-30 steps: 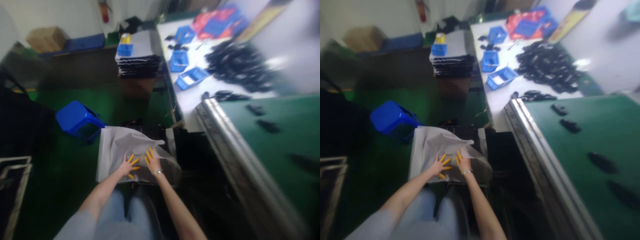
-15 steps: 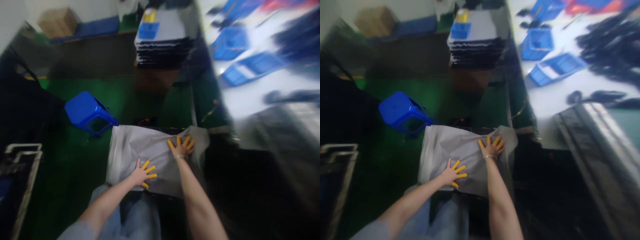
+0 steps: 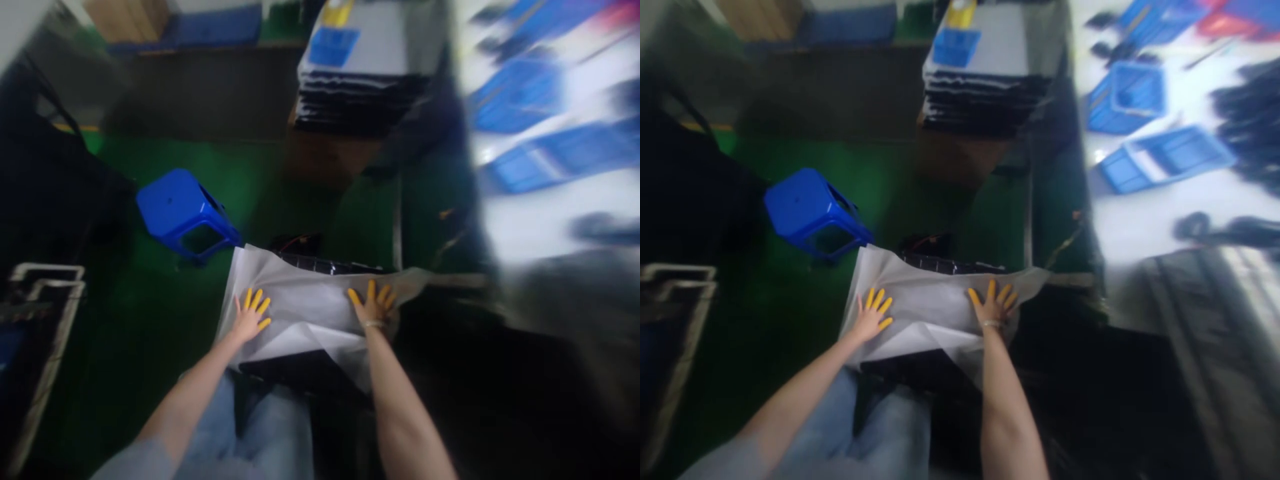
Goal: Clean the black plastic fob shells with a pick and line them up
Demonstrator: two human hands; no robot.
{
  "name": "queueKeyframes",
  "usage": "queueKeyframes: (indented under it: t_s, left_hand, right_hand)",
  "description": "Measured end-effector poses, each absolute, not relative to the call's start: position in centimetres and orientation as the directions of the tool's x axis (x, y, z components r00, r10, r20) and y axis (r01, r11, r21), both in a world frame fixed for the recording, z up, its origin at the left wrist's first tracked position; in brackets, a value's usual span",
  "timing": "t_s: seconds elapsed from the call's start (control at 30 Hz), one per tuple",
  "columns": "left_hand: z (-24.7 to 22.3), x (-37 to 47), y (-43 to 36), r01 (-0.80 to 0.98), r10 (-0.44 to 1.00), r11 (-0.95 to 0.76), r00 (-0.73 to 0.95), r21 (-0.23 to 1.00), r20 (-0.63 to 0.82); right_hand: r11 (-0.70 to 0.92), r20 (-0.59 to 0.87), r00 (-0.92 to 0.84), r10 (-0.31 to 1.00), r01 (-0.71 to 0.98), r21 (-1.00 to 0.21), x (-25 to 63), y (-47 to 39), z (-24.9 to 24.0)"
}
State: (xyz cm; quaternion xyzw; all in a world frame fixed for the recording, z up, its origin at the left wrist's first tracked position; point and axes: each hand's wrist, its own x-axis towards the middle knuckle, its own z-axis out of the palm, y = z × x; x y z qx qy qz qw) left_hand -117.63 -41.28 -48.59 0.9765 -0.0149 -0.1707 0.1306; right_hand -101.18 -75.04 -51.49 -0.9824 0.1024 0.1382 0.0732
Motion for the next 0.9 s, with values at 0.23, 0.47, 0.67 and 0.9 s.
queueKeyframes:
  t_s: [0.23, 0.47, 0.67, 0.9]
  left_hand:
    - [-49.9, -118.9, -39.9, 0.051, -0.066, -0.953, 0.927, 0.299, -0.368]
    - [-49.5, -119.6, -40.5, -0.001, -0.120, -0.956, 0.914, 0.292, -0.388]
    - [-48.9, -120.1, -40.1, -0.029, -0.166, -0.950, 0.891, 0.312, -0.423]
    - [-47.3, -120.3, -39.4, 0.622, 0.521, -0.714, 0.778, 0.321, -0.350]
  right_hand:
    - [-0.988, -0.328, 0.937, -0.119, -0.143, -0.050, -101.5, -75.9, -51.4]
    - [-0.998, -0.342, 0.939, 0.018, -0.001, -0.057, -102.1, -77.1, -51.2]
    - [-0.999, -0.422, 0.905, 0.052, 0.045, -0.026, -101.8, -77.6, -49.3]
    - [-0.977, -0.315, 0.935, 0.165, 0.198, 0.074, -103.3, -77.2, -46.1]
